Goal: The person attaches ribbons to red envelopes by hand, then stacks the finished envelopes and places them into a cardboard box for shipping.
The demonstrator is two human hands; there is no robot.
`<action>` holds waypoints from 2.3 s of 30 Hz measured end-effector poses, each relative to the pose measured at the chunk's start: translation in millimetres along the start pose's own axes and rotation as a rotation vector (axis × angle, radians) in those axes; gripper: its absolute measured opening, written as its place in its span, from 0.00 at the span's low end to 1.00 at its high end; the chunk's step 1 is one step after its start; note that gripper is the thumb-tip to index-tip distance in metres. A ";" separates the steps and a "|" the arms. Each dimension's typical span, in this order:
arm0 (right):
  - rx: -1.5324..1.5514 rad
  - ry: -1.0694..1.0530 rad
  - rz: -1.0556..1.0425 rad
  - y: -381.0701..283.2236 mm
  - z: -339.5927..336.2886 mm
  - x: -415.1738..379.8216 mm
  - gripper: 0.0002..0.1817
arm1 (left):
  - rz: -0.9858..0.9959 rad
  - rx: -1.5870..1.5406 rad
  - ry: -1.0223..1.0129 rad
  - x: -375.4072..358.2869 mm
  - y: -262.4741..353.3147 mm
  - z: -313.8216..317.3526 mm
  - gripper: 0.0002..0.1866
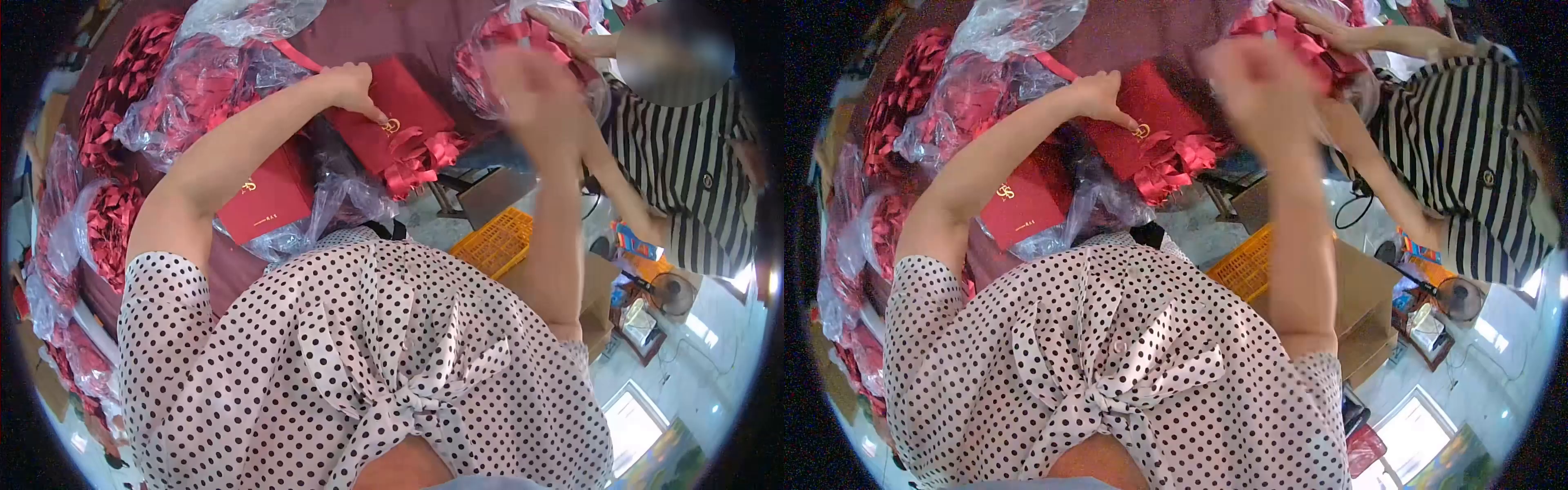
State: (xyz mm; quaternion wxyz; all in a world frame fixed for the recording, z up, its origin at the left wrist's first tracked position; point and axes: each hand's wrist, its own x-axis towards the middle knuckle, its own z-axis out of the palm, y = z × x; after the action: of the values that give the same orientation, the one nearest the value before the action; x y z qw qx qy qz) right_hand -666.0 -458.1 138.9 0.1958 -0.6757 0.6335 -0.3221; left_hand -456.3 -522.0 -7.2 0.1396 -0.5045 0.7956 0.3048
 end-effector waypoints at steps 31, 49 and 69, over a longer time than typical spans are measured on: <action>0.429 0.069 0.001 102.7 106.0 -61.1 0.54 | 0.667 0.124 0.628 -20.9 22.6 -15.1 0.34; 1.267 0.007 0.482 65.7 105.2 -68.3 0.29 | 0.177 -1.338 -0.185 -22.5 11.1 -35.3 0.25; 2.481 -0.160 1.335 11.3 126.9 -110.7 0.23 | -0.559 -1.067 -1.092 -4.6 18.3 -76.6 0.19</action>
State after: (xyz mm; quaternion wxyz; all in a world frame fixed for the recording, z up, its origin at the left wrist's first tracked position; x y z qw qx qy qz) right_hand -586.4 -368.9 19.8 0.8036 0.3404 0.1258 -0.4718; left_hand -464.0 -561.1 61.0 0.3198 -0.4632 0.2076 0.8000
